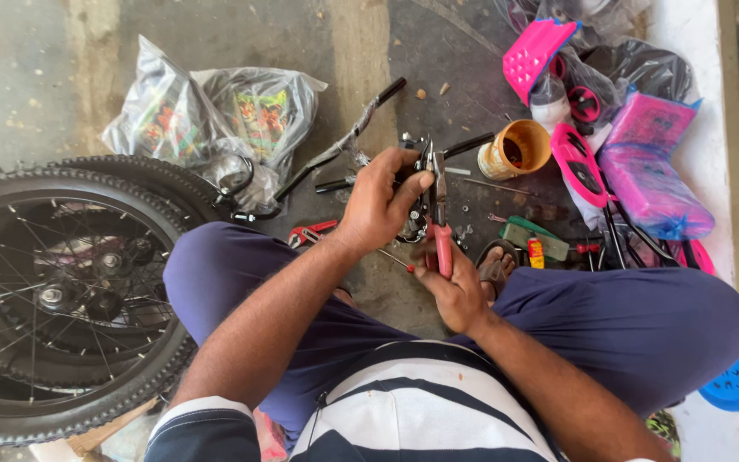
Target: The person sits on the floor and assembles bicycle handlebars. They retrieve small parts from a container, insert bolts into the handlebar stem, and use pliers and a screwdriver to tighten the components.
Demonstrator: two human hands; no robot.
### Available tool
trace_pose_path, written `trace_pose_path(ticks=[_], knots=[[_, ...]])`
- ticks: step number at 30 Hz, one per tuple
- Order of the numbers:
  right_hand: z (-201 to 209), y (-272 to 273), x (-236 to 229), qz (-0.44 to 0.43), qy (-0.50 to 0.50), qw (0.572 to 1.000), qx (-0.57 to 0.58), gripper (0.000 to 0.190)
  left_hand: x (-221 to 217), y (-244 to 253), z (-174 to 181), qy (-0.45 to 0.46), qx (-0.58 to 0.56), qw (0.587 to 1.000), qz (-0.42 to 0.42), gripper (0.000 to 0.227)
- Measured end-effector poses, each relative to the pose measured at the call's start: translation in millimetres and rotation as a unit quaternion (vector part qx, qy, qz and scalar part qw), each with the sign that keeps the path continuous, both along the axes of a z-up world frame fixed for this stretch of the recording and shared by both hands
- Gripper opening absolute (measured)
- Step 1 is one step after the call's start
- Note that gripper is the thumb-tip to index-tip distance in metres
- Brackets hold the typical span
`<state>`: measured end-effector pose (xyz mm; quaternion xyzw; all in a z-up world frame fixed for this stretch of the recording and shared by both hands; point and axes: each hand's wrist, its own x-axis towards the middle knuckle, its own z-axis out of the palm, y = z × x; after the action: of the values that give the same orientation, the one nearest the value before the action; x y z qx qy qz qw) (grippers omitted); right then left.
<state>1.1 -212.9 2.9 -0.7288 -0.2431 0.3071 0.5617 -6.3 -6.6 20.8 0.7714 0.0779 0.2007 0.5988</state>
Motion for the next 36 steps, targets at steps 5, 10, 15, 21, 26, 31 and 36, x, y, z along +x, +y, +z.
trace_pose_path(ticks=[5,10,15,21,26,31,36], knots=[[8.0,-20.8,10.3,0.007,0.111,0.992,-0.052,0.016,-0.8,4.6,-4.5,-0.050,0.088,0.995,0.010,0.032],[14.1,-18.8,20.1,-0.051,0.286,0.957,-0.013,0.045,11.9,5.9,-17.1,-0.019,0.033,0.999,0.038,0.035],[-84.7,-5.9,26.8,-0.040,0.021,0.999,-0.001,0.052,22.4,10.8,-52.3,0.101,-0.121,0.972,0.174,0.034],[-204.0,-22.3,28.1,0.125,0.078,0.899,-0.413,0.052,34.3,13.4,-82.4,0.096,-0.350,0.924,0.120,0.032],[-167.3,-2.1,40.6,0.097,-0.127,0.929,-0.335,0.068,39.6,9.1,-81.8,0.103,-0.413,0.898,0.111,0.034],[-47.5,28.1,53.0,-0.044,-0.402,0.912,-0.071,0.078,32.5,4.6,-68.5,0.103,-0.499,0.857,0.079,0.036],[-27.2,41.0,67.0,-0.075,-0.157,0.984,0.041,0.042,30.2,-1.6,-43.7,0.117,-0.489,0.865,0.012,0.040]])
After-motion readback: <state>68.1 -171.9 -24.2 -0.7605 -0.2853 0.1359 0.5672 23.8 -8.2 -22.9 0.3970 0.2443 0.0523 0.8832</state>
